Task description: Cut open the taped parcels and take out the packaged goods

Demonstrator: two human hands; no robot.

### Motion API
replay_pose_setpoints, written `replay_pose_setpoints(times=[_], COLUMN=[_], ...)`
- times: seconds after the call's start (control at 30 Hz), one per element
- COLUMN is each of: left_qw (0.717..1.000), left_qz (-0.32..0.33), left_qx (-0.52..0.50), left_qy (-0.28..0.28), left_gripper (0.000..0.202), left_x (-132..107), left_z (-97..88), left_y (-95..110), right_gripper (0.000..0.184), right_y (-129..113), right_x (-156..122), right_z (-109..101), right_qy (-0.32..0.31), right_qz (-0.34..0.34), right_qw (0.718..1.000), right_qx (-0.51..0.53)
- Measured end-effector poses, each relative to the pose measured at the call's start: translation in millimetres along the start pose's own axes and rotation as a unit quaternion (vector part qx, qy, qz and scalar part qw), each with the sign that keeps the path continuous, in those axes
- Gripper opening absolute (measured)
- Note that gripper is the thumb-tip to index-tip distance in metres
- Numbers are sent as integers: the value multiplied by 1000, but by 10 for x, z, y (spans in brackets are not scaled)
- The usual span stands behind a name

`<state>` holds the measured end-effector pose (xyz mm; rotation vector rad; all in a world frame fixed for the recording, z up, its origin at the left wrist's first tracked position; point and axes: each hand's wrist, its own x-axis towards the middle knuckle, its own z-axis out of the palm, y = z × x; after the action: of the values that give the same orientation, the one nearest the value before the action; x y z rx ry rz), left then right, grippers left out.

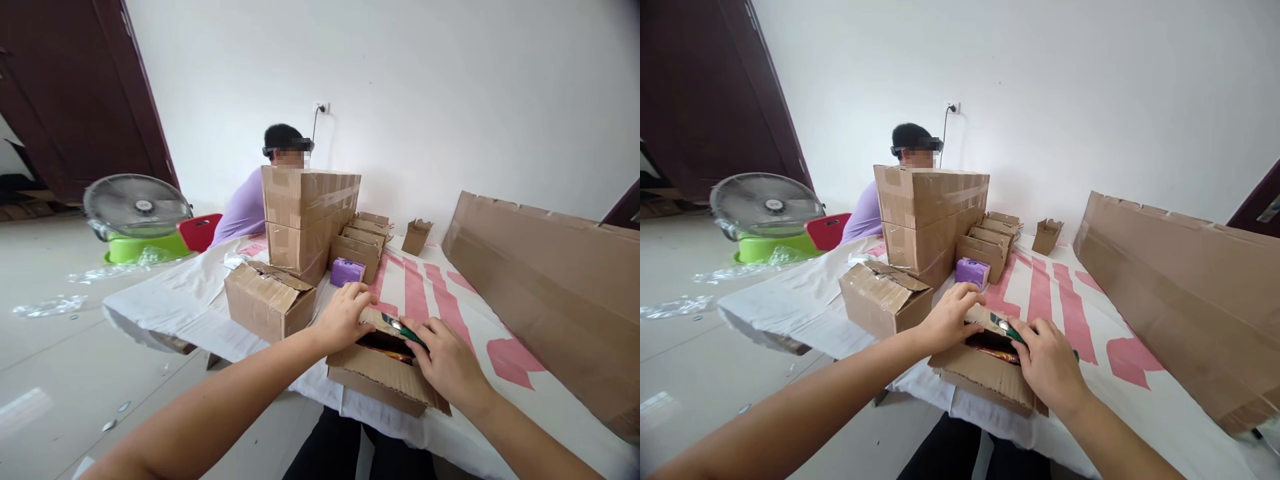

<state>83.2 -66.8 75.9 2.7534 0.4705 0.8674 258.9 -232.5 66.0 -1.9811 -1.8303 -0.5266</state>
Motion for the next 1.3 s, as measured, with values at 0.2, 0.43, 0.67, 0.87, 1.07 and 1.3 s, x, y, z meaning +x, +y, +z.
replay_pose_setpoints(times=[0.2, 0.43, 0.67, 0.87, 1.07, 1.3], left_qw=[990, 978, 923, 801, 768, 819], left_qz=[118, 193, -78, -213, -223, -154], left_qx=[38, -21, -370, -549, -595, -544], left_qy=[61, 80, 68, 106, 73, 99], left_gripper=[25, 21, 9, 28, 38, 29], left_x=[-66, -110, -74, -176, -306, -360], left_z=[-40, -93, -35, -72, -145, -153], left_y=[129, 253, 229, 171, 358, 496], right_gripper=[37, 37, 37, 41, 42, 35], right_y=[-141, -214, -162, 793, 1491, 1315], right_x=[-10, -52, -170, -241, -618, -590], right_z=[-74, -205, -234, 54, 569, 415], right_qy=[-16, -35, 9, 13, -190, -167], right_qz=[27, 18, -56, 111, 265, 270], right_qw=[997, 992, 997, 994, 944, 948], right_qx=[74, 120, 54, 0, -39, -4])
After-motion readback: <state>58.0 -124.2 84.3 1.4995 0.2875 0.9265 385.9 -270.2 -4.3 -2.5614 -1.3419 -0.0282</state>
